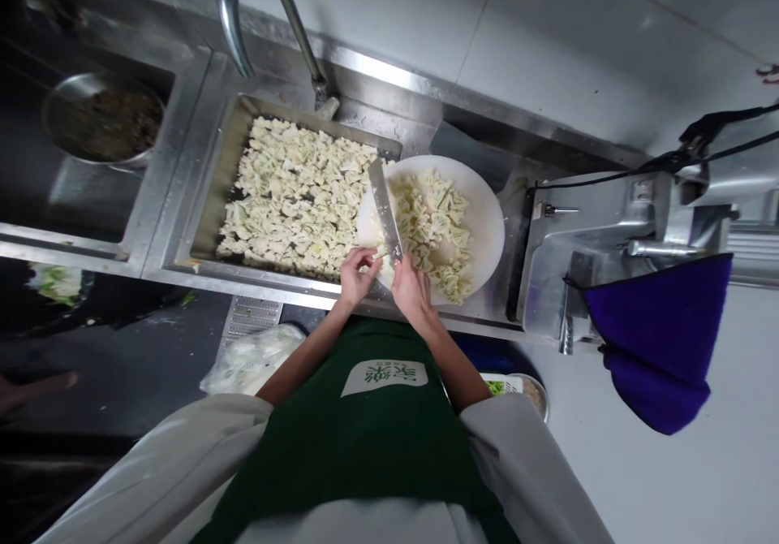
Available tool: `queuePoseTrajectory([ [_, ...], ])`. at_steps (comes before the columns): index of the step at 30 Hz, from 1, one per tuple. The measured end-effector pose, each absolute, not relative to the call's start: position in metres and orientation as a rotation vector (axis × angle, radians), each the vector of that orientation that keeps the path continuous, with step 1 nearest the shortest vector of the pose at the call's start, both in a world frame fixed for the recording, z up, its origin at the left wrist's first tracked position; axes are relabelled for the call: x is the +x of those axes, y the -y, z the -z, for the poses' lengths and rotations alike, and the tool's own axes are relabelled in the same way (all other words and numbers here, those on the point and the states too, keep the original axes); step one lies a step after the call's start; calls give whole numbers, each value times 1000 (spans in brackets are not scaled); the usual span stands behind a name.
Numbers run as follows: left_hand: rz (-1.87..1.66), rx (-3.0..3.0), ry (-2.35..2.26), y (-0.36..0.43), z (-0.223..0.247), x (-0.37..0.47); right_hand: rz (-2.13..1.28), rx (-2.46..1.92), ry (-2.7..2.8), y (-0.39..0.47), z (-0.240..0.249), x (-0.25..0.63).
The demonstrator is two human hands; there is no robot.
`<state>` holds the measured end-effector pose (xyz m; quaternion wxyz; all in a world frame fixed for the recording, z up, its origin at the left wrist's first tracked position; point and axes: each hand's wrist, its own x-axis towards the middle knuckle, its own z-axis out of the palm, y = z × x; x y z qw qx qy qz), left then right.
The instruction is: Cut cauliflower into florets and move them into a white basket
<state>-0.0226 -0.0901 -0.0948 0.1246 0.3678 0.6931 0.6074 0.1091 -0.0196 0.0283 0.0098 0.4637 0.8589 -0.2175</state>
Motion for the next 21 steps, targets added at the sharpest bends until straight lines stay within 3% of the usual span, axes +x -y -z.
queuePoseTrajectory([
  [13,-1804,1113,-2006,89,97,-22,543,1262,-2598,11,-21,85],
  [21,-1710,1199,-2112,94,99,-23,740,1295,-2658,-12,-30,92],
])
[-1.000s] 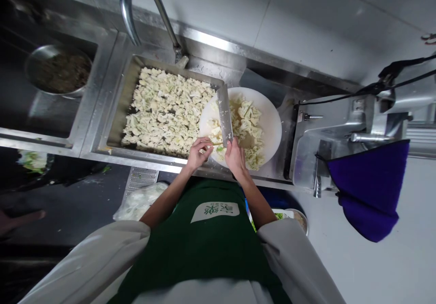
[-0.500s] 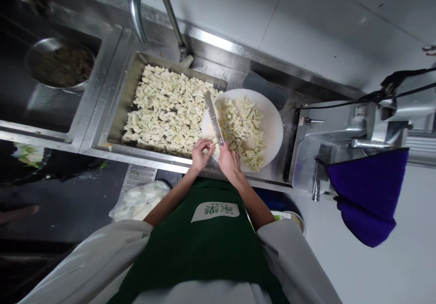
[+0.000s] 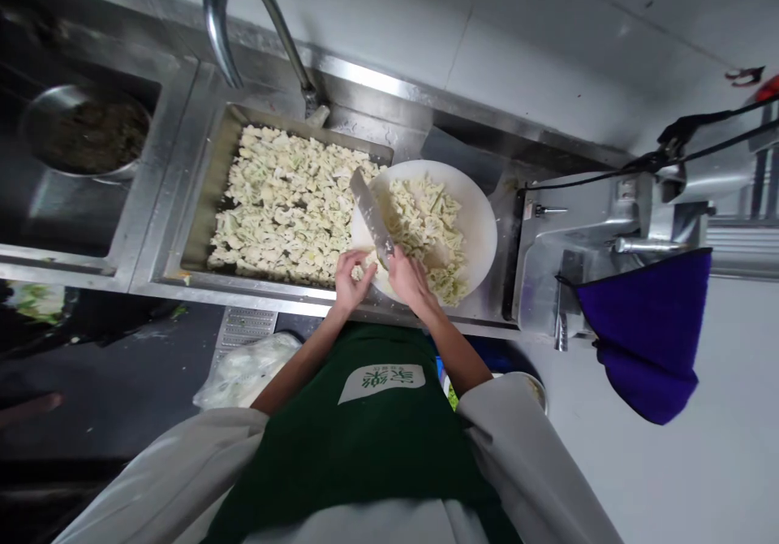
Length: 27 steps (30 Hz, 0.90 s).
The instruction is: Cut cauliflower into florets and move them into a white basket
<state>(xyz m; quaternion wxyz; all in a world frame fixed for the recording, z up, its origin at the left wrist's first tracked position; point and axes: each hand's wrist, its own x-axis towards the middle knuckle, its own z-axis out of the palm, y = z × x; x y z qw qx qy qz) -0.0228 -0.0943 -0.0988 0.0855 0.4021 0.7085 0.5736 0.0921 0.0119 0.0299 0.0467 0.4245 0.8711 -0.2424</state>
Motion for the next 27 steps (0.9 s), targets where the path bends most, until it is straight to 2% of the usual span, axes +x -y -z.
queuePoseTrajectory([
  [3,-1490,1470,-2123,85,95,-2,707,1578,-2713,-33,-47,128],
  [8,-1046,1763,-2151,50,94,28,366,1937,-2496,-52,-59,215],
  [11,-1014,1821,-2153,38,100,19,264,2028,-2292,-40,-45,259],
  [14,-1104,1844,-2065,39,108,-2,299,2058,-2162,-22,-20,281],
  [18,-1323,1782,-1968,40,110,-28,422,2035,-2166,-2,8,276],
  [20,-1320,1745,-2036,34,107,-33,473,2017,-2165,5,14,262],
  [24,-1056,1718,-2266,24,95,-20,572,1946,-2148,14,7,219],
  [27,-802,1830,-2233,31,86,-2,676,1864,-2190,20,-3,183],
])
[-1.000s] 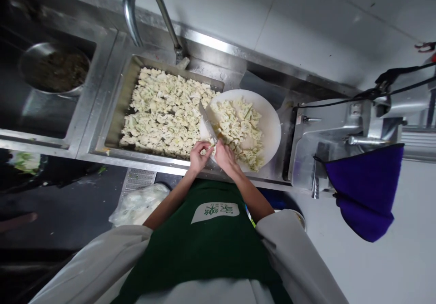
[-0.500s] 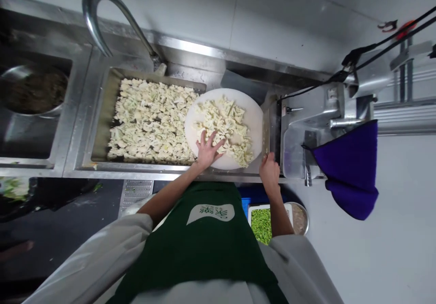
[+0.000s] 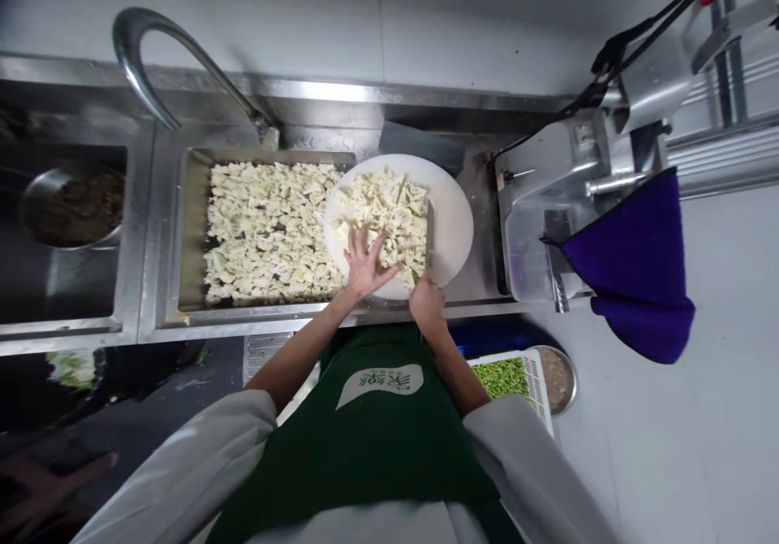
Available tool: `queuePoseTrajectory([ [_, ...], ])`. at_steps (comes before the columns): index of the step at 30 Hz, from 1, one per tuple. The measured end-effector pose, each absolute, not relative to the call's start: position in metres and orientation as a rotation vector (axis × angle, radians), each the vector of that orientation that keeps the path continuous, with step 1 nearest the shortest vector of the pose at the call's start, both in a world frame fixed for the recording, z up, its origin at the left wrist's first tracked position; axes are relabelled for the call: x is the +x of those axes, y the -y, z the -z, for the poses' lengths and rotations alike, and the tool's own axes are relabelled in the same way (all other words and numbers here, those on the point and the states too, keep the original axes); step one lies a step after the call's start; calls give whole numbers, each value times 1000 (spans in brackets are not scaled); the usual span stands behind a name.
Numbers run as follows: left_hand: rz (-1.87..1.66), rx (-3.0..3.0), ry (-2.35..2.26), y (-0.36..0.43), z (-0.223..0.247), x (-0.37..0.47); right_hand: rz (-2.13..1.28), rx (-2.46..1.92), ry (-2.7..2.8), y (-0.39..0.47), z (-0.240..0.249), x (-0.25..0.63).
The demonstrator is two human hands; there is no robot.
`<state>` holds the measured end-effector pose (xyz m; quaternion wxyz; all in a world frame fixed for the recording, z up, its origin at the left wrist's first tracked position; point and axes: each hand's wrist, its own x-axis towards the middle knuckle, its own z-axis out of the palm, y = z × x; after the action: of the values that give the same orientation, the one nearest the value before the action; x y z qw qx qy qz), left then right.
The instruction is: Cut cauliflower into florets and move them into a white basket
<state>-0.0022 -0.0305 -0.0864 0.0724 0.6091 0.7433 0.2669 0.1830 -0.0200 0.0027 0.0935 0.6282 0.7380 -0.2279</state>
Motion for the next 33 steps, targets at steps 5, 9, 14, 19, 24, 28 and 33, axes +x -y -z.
queuePoseTrajectory([
  [5,-614,1855,-2193,58,76,-5,760,1736,-2292,31,-6,130],
  [9,-750,1688,-2382,86,79,-54,809,1549,-2386,47,-5,84],
  [14,-831,1306,-2629,144,100,-151,896,1234,-2567,67,-21,40],
  [19,-917,1245,-2652,175,122,-173,656,1547,-2493,19,-38,80],
  [24,-833,1966,-2058,125,121,-56,210,1900,-2320,-83,-38,137],
  [28,-690,2238,-1769,62,114,16,127,1814,-2310,-126,-32,134],
  [33,-934,2127,-1797,44,123,-37,109,1615,-2374,-121,-30,89],
])
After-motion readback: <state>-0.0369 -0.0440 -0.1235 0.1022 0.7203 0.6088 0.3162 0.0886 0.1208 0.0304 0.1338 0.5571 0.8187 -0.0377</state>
